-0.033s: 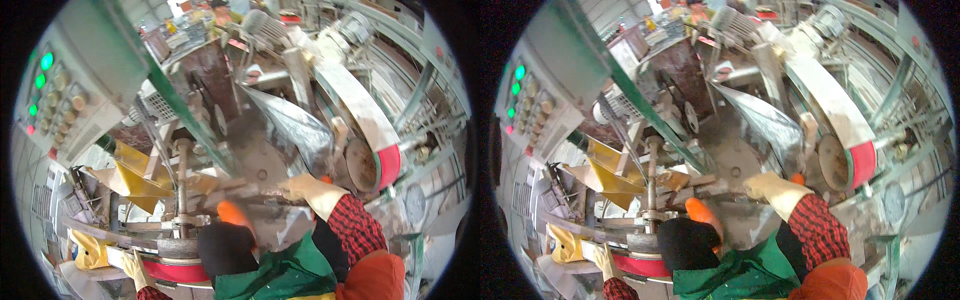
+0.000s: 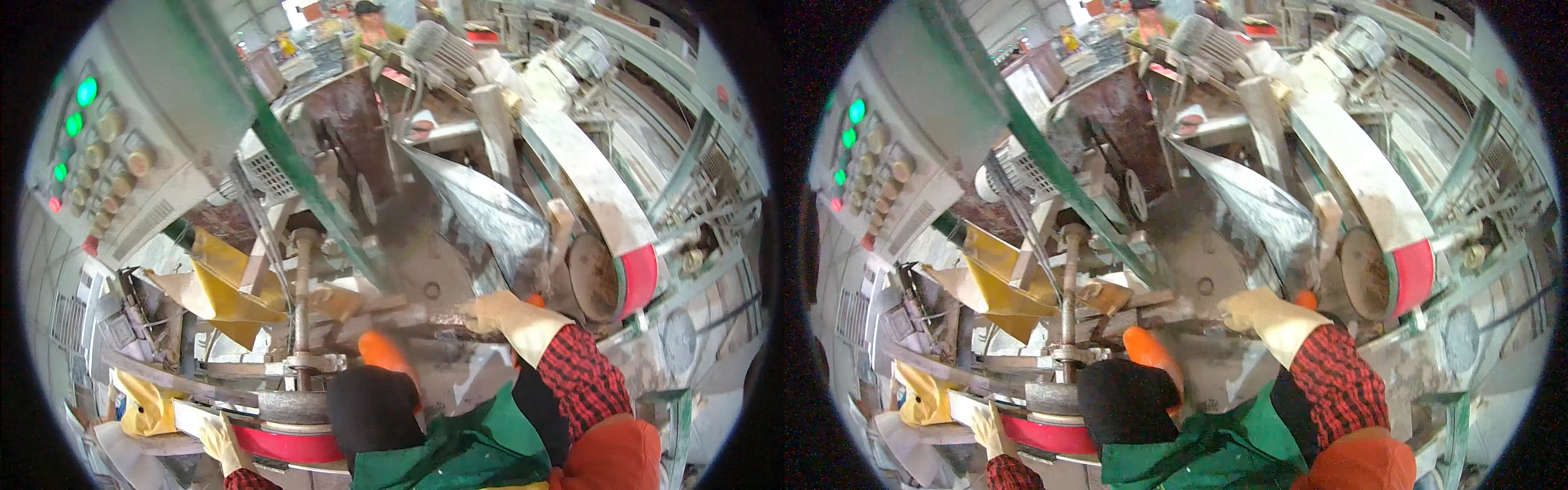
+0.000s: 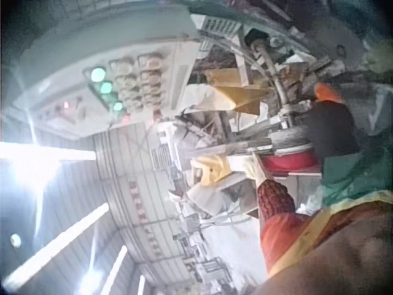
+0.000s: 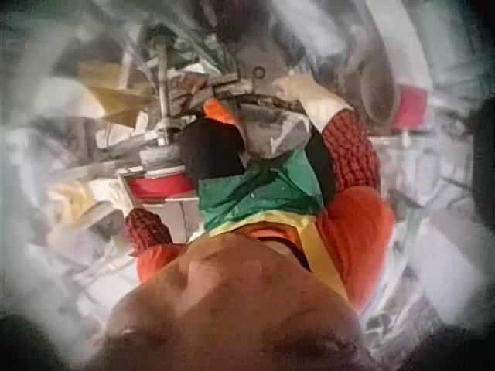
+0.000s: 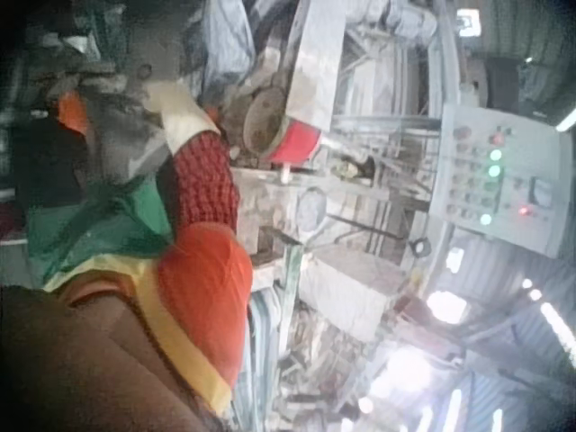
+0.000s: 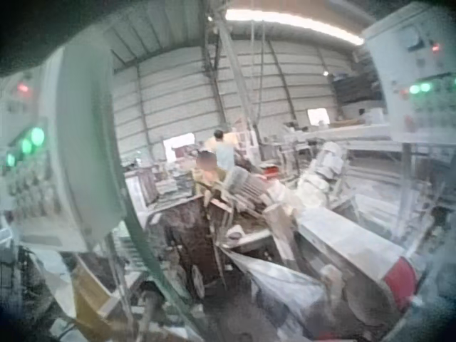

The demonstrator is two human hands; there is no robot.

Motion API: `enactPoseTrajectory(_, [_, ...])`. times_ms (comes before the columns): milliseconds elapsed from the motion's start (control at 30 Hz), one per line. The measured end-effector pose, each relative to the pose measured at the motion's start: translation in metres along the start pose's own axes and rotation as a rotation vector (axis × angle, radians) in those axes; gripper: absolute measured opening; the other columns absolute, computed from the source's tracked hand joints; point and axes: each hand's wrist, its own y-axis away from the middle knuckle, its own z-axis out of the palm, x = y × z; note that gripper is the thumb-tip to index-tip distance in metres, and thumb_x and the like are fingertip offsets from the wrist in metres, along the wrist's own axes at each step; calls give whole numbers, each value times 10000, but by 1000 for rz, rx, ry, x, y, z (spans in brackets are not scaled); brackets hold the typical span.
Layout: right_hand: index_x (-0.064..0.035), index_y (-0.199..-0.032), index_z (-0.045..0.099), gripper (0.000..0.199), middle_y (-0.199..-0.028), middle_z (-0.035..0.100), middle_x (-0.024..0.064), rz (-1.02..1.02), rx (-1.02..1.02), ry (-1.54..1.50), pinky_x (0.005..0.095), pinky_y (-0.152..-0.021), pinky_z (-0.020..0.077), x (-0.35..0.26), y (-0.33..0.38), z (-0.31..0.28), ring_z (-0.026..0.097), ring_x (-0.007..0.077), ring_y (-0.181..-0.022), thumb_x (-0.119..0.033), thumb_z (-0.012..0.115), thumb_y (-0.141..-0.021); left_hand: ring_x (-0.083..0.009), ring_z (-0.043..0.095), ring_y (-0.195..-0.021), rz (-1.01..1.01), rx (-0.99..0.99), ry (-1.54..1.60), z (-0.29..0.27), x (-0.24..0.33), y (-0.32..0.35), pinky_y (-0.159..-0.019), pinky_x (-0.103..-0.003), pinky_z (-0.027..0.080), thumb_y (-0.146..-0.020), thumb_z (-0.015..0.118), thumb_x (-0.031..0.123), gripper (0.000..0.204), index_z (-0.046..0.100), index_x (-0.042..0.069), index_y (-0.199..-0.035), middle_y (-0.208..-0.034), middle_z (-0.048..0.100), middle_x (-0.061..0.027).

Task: The person repeatedly presses white rectangular tiles against a rotating red grinding wheel to smooth their surfaces. The person holds each tile with gloved hands, rubs it against the wheel, flips it, and then places it aside before picking up the next tile.

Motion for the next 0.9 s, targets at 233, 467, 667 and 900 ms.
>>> enactPoseTrajectory(233, [-215, -1257, 659, 390, -1076, 762, 112, -16, -15, -11, 536, -862, 558, 28, -4, 25, 724, 382, -1026, -449, 597, -952, -433, 502, -1369, -143, 146, 119, 21, 42, 45, -1149, -509, 412, -1017, 449, 709, 841, 493, 65, -1555, -1517, 520, -264])
enactPoseTrajectory(467, [-306, -1479, 584, 573, -1343, 709, 127, -37, 18, 0, 459, -1047, 528, 35, -17, 28, 677, 347, -1224, -489, 627, -938, -430, 549, -1349, -190, 66, 276, -4, 66, 41, -1152, -497, 419, -951, 578, 699, 823, 572, 54, -1461, -1454, 583, -259])
enactPoseTrajectory(667, [-288, -1551, 517, 551, -1436, 648, 182, -13, -121, -183, 465, -1095, 503, 58, -47, 49, 633, 368, -1301, -368, 612, -1014, -401, 585, -1261, -259, 139, 176, -15, 69, 34, -1061, -499, 471, -874, 657, 711, 760, 640, 136, -1370, -1360, 636, -187])
enactPoseTrajectory(900, [-252, -1546, 521, 540, -1424, 660, 174, 65, -152, -102, 430, -1085, 510, 25, -23, 20, 647, 369, -1280, -325, 616, -1020, -427, 568, -1224, -367, 119, 146, -12, 80, 45, -1039, -505, 445, -882, 670, 662, 710, 610, 173, -1393, -1367, 587, -185])
